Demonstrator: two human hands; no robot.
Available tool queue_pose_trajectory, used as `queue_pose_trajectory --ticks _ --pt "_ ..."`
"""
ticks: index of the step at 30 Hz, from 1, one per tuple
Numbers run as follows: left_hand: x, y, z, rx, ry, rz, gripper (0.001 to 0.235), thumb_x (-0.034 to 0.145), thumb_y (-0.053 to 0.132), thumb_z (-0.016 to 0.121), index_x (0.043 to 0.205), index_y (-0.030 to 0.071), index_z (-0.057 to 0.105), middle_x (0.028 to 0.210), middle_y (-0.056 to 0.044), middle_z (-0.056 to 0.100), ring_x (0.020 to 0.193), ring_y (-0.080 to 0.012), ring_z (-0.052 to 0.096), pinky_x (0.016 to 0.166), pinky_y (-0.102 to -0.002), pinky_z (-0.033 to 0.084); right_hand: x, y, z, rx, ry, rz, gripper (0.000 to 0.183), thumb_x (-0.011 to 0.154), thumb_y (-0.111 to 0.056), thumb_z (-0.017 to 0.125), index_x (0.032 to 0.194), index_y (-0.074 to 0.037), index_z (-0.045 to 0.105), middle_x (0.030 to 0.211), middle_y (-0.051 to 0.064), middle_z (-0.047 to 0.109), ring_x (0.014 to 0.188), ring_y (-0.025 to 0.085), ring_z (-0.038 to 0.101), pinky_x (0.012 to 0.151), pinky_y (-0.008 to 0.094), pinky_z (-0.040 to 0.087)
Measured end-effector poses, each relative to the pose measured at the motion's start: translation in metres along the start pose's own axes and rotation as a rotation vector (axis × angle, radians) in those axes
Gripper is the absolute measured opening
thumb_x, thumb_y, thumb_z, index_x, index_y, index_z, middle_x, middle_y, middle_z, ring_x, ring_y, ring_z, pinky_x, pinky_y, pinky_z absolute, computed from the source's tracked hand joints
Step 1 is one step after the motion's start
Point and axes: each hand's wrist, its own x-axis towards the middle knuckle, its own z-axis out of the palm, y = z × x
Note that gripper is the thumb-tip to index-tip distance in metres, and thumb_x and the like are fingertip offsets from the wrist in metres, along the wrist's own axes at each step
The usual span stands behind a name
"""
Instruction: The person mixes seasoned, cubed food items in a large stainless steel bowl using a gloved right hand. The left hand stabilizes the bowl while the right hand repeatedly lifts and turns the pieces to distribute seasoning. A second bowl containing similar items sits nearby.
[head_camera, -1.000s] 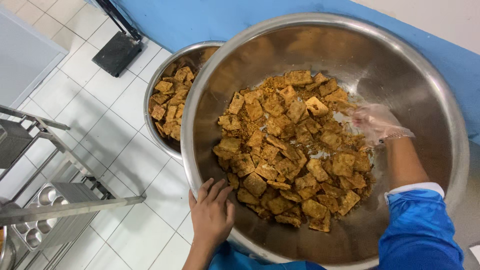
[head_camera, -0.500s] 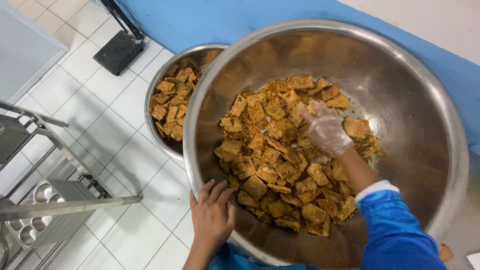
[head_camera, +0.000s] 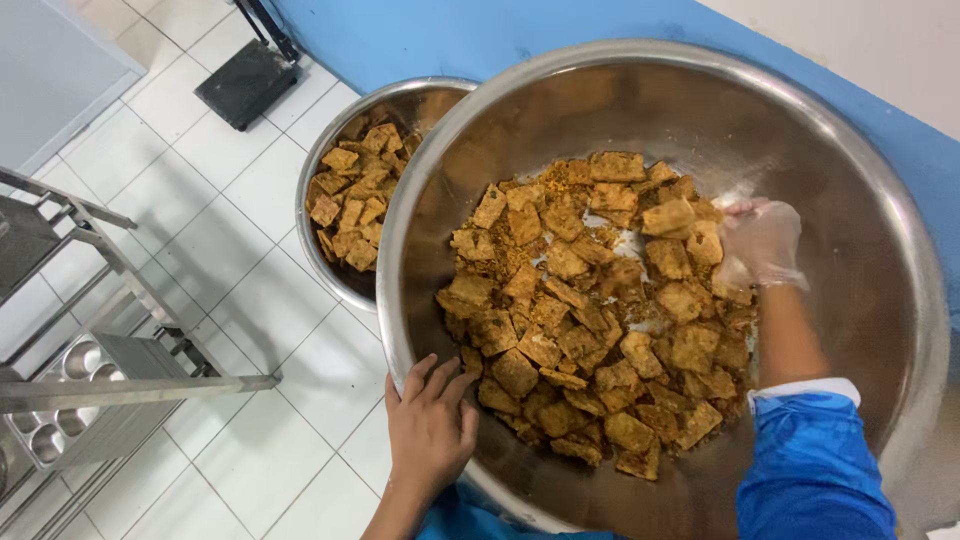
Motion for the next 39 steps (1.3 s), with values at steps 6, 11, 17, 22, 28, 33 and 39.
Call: queue_pose_trajectory --ticks 6,11,17,22,28,33,39 --pt "-0.001 0.0 -0.001 -0.016 0.041 0.035 0.037 0.075 0.021 0.062 0.11 0.015 0.073 0.126 -0.004 0.066 0.132 -0.0291 0.046 0.111 -0.064 0.024 -0.027 -0.071 0.006 -0.398 -0.172 -0.23 0.024 0.1 -0.034 0.064 0.093 -0.014 0.075 0.099 0.005 0.076 0.071 0.014 0.063 0.063 0.034 0.057" --pt "-0.001 0.001 -0.003 -0.014 0.031 0.026 0.038 0.074 0.021 0.063 0.109 0.014 0.073 0.126 -0.004 0.066 0.131 -0.0288 0.046 0.109 -0.065 0.024 -0.02 -0.095 0.04 -0.585 -0.264 -0.221 0.03 0.101 -0.038 0.061 0.091 -0.012 0.074 0.094 0.005 0.074 0.068 0.013 0.06 0.061 0.033 0.055" --pt "0.0 0.0 0.0 -0.003 0.007 0.0 0.034 0.077 0.021 0.062 0.108 0.014 0.073 0.127 -0.003 0.066 0.133 -0.028 0.045 0.11 -0.066 0.023 -0.002 -0.075 0.018 -0.295 -0.267 -0.164 0.038 0.102 -0.043 0.057 0.089 -0.011 0.072 0.089 0.005 0.071 0.064 0.013 0.056 0.057 0.033 0.053" --pt "0.001 -0.001 0.001 -0.014 -0.004 -0.003 0.035 0.076 0.022 0.062 0.109 0.014 0.073 0.126 -0.003 0.065 0.132 -0.0286 0.045 0.11 -0.065 0.022 -0.002 -0.049 0.008 0.069 -0.403 -0.121 0.045 0.103 -0.048 0.053 0.087 -0.01 0.071 0.084 0.006 0.068 0.062 0.012 0.052 0.055 0.032 0.052" --pt "0.0 -0.001 0.001 -0.012 0.039 0.015 0.035 0.076 0.021 0.062 0.108 0.015 0.074 0.125 -0.003 0.066 0.131 -0.0279 0.046 0.11 -0.064 0.023 -0.002 -0.039 0.035 -0.456 -0.225 -0.199 0.052 0.103 -0.053 0.049 0.085 -0.008 0.069 0.079 0.006 0.065 0.058 0.011 0.049 0.051 0.032 0.05" --pt "0.0 -0.001 0.002 -0.008 0.054 0.035 0.035 0.076 0.021 0.062 0.108 0.014 0.074 0.124 -0.004 0.067 0.131 -0.0278 0.047 0.11 -0.062 0.024 -0.032 -0.078 0.05 -0.578 -0.388 -0.218 0.059 0.104 -0.057 0.046 0.083 -0.007 0.068 0.074 0.007 0.063 0.055 0.011 0.045 0.048 0.031 0.049" --pt "-0.001 -0.001 0.002 -0.017 0.043 0.023 0.036 0.075 0.021 0.062 0.108 0.014 0.074 0.125 -0.004 0.066 0.131 -0.028 0.047 0.111 -0.062 0.023 -0.046 -0.116 0.039 -0.528 -0.519 -0.243 0.056 0.103 -0.049 0.047 0.076 -0.006 0.07 0.068 0.006 0.058 0.06 0.015 0.055 0.059 0.032 0.048"
